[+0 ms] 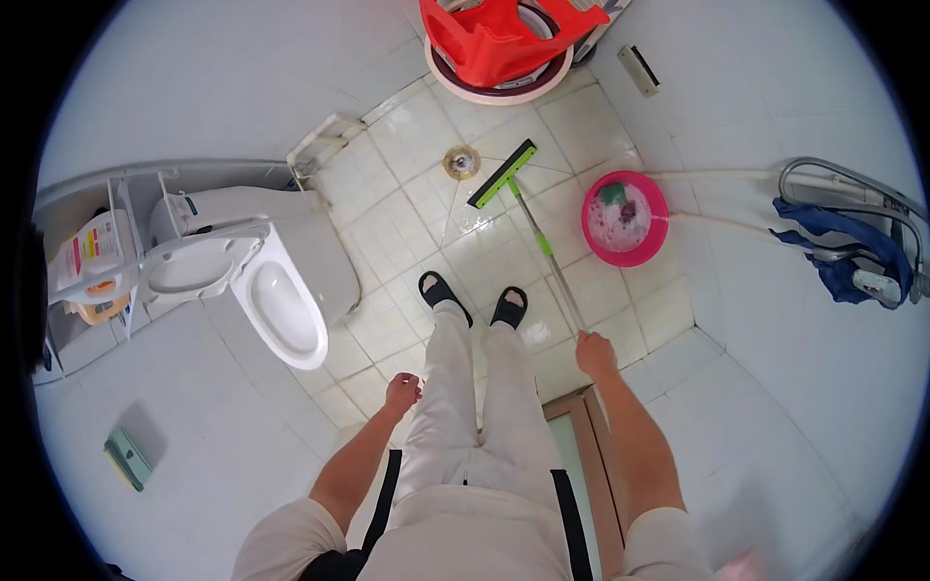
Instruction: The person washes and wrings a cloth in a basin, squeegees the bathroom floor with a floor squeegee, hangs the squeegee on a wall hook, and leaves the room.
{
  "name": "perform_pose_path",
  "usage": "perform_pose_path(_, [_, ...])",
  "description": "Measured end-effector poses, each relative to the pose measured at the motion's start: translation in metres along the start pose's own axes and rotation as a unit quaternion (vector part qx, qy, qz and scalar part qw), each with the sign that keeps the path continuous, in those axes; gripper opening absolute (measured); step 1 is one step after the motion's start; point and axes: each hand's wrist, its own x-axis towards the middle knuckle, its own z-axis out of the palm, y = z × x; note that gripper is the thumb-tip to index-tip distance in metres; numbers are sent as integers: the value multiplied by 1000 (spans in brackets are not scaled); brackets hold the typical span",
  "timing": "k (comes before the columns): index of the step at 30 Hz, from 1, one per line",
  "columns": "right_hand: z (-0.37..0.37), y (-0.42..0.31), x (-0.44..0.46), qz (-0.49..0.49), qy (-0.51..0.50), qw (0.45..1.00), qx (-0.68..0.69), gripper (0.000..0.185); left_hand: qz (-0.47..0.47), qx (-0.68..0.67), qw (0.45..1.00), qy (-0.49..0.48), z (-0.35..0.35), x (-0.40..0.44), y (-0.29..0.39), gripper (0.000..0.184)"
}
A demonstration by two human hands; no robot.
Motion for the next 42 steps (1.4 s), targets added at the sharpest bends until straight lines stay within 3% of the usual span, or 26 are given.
perform_pose_path(4, [22, -34, -3, 41, -27, 995, 81, 54, -6, 5, 1000, -2, 1, -4, -1, 21])
perform_pose_path(5, [39, -34, 7, -8, 16, 999, 50, 58, -3, 11, 1000, -2, 1, -4, -2, 23])
perform_pose_path(8, [33, -55, 11, -25, 18, 994, 104, 55, 5, 12, 1000, 0, -2, -2, -7, 27])
perform_pose_path(13, [-57, -40, -37, -8, 113, 994, -8, 41, 8, -35, 999, 13, -14, -13, 6, 27])
perform_pose_path(16, [-98, 5, -13, -102, 139, 985, -29, 37, 6, -16, 1000, 7, -23, -2, -2, 26])
perform_pose_path(17, [-124, 0, -5, -123, 175, 976, -48, 25, 14, -15, 1000, 12, -23, 13, -19, 26])
perform_pose_path(20, [-186, -66, 15, -100, 201, 968, -110, 29, 5, -14, 1000, 15, -28, 14, -21, 26])
perform_pose_path(23, [-176, -120, 71, -140, 231, 952, -143, 36, -8, -38, 999, -12, -32, 9, -16, 24])
perform_pose_path(27, [-104, -207, 94, -135, 133, 973, -132, 29, 3, -78, 997, -10, -50, 10, -17, 24])
perform_pose_path(31, [-13, -220, 60, -104, 76, 990, -49, 30, -26, -108, 994, 13, -75, 21, -37, 26])
perform_pose_path(36, [-65, -223, 3, -82, 40, 989, -113, 40, -51, -135, 989, 10, -92, 33, -63, 26])
perform_pose_path(39, [-96, -239, 25, -173, 97, 967, -162, 40, -52, -177, 983, 2, -97, 38, -69, 25])
perform_pose_path(42, [-106, -293, 85, -184, 114, 962, -166, 37, -48, -193, 980, -1, -105, 42, -65, 22])
